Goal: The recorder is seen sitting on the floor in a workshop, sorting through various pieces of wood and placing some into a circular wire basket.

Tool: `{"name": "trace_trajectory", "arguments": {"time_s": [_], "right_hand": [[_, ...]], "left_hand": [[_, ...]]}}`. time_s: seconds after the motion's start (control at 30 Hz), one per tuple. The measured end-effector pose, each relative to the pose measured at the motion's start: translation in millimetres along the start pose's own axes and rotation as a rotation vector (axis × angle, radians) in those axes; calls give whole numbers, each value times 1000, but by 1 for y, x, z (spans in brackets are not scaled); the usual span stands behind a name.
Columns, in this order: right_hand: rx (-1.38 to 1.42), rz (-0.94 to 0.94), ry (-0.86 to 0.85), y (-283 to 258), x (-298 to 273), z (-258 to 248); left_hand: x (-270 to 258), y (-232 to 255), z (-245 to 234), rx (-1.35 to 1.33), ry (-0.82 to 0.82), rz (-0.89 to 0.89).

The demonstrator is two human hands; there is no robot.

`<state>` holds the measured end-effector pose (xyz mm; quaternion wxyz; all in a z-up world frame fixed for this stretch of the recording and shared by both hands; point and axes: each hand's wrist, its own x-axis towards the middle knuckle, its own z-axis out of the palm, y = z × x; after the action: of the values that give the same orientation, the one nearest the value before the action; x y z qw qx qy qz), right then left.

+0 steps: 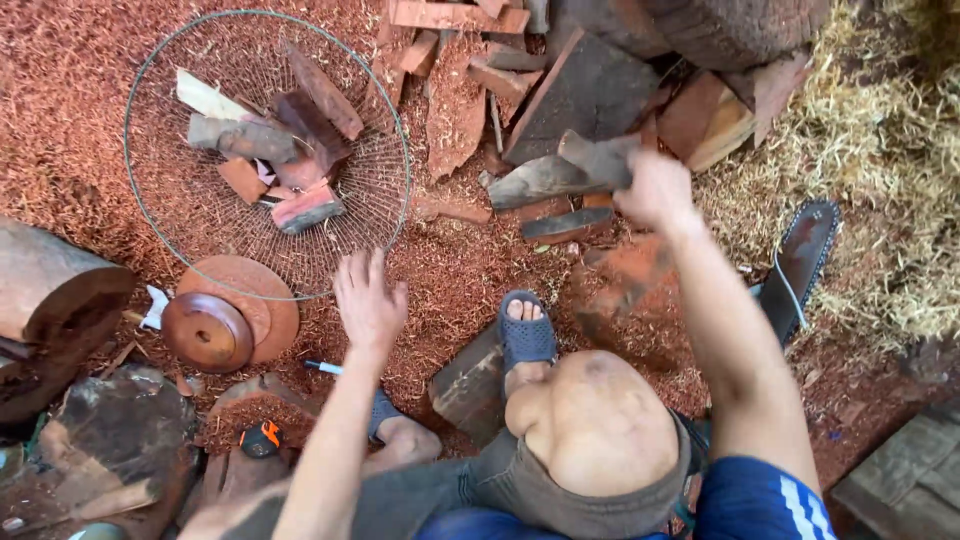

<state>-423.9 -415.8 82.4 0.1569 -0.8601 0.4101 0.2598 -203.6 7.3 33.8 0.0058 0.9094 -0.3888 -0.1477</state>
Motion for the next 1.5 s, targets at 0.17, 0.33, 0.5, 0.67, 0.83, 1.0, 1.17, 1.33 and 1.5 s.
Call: {"name": "trace_trajectory", "arguments": {"time_s": [0.17, 0.33, 0.5, 0.67, 0.83, 1.0, 1.17, 1.33, 1.5], "right_hand": [[800, -20, -66, -52, -80, 73], [974, -172, -605, -113, -88, 39], [451, -67, 591, -26, 8, 48], [675, 122, 328, 22, 20, 54], [860, 70, 141, 41, -33, 92], [469, -797, 599, -9, -111, 102], [370, -1004, 669, -55, -148, 78], [575, -1039, 695, -74, -144, 28], [1361, -731, -615, -119, -102, 21]], "left_hand": [[-18, 96, 1, -1224, -283, -363], [36, 91, 6, -1909, -375, -602], [104, 15, -105, -1876, 102, -925], [84, -30, -43, -1435, 217, -927], [30, 57, -14, -1408, 60, -768], [-9, 154, 74, -2056, -851, -900], [12, 182, 60, -2323, -397, -912], [47, 126, -4, -2147, -26, -731], [19, 69, -93, -1950, 258, -511]]}}
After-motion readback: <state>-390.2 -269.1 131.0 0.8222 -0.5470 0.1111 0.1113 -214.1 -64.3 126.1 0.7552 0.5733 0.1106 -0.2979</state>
